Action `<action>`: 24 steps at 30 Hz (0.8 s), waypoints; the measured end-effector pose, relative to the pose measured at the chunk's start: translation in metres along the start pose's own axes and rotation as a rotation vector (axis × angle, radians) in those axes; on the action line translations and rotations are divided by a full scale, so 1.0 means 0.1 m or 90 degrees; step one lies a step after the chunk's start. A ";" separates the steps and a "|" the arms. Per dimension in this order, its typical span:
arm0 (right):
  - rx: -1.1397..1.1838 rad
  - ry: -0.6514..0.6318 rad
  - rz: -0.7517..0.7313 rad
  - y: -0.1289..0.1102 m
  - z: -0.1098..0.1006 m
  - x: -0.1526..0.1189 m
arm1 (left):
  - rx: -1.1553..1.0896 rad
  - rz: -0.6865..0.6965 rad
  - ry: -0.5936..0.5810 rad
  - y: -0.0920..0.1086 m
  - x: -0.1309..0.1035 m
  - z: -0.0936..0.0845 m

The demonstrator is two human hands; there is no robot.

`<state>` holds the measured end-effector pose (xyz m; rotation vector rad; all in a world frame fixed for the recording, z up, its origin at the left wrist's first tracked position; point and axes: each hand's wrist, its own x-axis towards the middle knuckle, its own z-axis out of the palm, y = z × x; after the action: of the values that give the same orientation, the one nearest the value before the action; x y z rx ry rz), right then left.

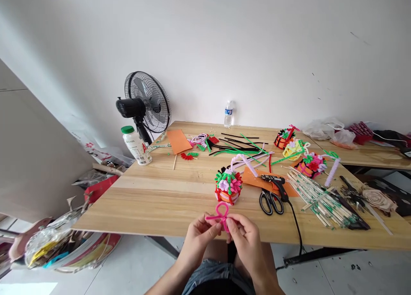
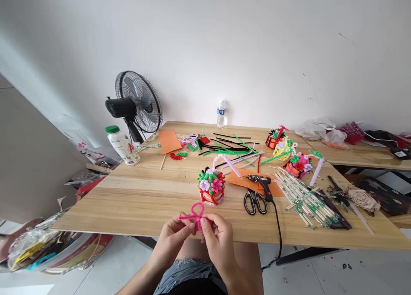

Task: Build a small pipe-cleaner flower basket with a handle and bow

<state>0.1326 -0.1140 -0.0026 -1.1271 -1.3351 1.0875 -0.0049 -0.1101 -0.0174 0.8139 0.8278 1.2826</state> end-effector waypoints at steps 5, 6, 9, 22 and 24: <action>-0.133 -0.031 -0.107 -0.06 -0.12 0.00 | 0.086 -0.024 -0.013 0.07 -0.02 -0.01; -0.158 -0.035 -0.131 -0.08 -0.12 0.00 | 0.102 -0.028 0.000 0.07 -0.01 0.00; -0.188 -0.021 -0.169 -0.12 -0.08 -0.01 | 0.107 -0.027 0.021 0.03 0.00 0.03; -0.410 0.300 -0.141 0.16 -1.11 0.40 | 0.035 0.026 0.100 -0.11 -0.04 -0.22; -0.579 0.421 -0.008 0.24 -1.55 0.65 | 0.007 0.043 0.128 -0.07 0.00 -0.35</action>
<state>0.2865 -0.0435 -0.0082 -1.9070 -1.2754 -0.0169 -0.0318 -0.1094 -0.0402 0.7356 0.9749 1.4377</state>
